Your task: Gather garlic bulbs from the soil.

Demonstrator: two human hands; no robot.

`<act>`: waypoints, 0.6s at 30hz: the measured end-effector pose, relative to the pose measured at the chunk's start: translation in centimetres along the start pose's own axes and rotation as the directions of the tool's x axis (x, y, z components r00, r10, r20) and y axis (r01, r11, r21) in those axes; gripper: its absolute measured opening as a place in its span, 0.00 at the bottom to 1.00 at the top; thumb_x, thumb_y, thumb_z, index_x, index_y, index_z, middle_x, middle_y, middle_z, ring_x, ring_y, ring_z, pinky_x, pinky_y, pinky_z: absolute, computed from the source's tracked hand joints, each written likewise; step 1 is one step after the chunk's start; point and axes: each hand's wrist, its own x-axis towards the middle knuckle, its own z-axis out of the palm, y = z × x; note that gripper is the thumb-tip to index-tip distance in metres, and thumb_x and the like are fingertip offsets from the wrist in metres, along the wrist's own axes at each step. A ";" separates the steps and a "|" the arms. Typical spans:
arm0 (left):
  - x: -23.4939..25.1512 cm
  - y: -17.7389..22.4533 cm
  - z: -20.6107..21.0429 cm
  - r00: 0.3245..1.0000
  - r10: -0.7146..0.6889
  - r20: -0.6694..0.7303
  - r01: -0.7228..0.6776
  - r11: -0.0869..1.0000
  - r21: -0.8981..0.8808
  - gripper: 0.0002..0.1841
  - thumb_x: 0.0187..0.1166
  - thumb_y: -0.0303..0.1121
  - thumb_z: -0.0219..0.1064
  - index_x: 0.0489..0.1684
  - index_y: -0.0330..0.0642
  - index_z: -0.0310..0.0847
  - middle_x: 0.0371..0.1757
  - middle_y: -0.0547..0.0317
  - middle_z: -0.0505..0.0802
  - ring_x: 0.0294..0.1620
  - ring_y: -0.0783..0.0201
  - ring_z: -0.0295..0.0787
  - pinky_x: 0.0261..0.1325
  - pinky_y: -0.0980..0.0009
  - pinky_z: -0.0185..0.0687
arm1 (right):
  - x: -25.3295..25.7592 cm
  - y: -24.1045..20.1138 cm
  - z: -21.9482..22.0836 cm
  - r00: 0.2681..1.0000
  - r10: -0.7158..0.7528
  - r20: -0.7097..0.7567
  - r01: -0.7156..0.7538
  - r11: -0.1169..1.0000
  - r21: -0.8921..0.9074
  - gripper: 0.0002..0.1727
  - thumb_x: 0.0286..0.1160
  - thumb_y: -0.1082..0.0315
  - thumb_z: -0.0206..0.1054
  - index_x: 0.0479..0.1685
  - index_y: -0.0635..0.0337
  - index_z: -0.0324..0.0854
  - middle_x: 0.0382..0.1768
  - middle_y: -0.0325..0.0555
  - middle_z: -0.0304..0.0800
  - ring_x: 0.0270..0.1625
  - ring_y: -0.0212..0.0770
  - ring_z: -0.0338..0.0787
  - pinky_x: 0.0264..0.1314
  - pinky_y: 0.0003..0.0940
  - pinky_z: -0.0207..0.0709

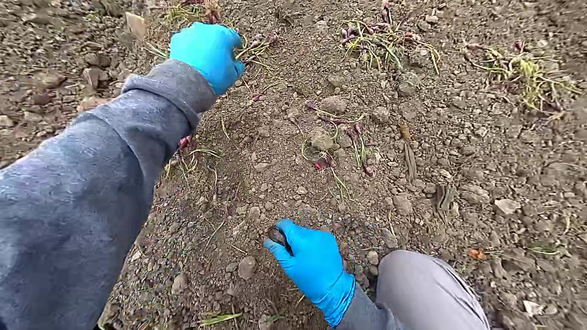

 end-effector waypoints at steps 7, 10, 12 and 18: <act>-9.7 11.7 15.6 0.835 0.496 0.240 -0.501 0.864 -0.041 0.12 0.87 0.37 0.64 0.59 0.48 0.90 0.60 0.49 0.90 0.56 0.46 0.92 0.50 0.45 0.90 | 0.0 0.0 0.4 0.999 -0.026 -0.044 0.026 1.000 -0.008 0.28 0.83 0.34 0.56 0.55 0.44 0.90 0.32 0.38 0.94 0.33 0.42 0.94 0.30 0.47 0.83; -10.3 10.1 15.5 0.851 0.497 0.170 -0.478 0.867 -0.142 0.10 0.86 0.37 0.65 0.49 0.45 0.92 0.60 0.50 0.92 0.61 0.48 0.91 0.59 0.48 0.88 | 0.1 0.5 0.6 0.991 -0.055 -0.122 0.052 0.998 -0.031 0.27 0.82 0.35 0.59 0.54 0.43 0.92 0.27 0.36 0.92 0.29 0.40 0.92 0.26 0.45 0.82; -11.2 7.6 14.0 0.883 0.409 0.230 -0.377 0.910 -0.174 0.09 0.87 0.36 0.64 0.51 0.48 0.91 0.56 0.53 0.94 0.59 0.50 0.92 0.58 0.45 0.88 | 0.1 0.7 0.9 0.985 -0.074 -0.156 0.067 0.996 -0.052 0.25 0.81 0.35 0.61 0.55 0.41 0.92 0.27 0.34 0.92 0.27 0.39 0.91 0.24 0.45 0.82; -14.6 -2.7 10.9 0.921 0.004 0.389 0.041 0.993 -0.107 0.11 0.84 0.32 0.66 0.60 0.45 0.83 0.50 0.44 0.93 0.54 0.40 0.92 0.55 0.34 0.85 | 0.3 1.1 1.1 0.980 -0.078 -0.185 0.066 0.995 -0.073 0.23 0.78 0.38 0.66 0.57 0.40 0.92 0.27 0.36 0.93 0.27 0.42 0.92 0.25 0.50 0.82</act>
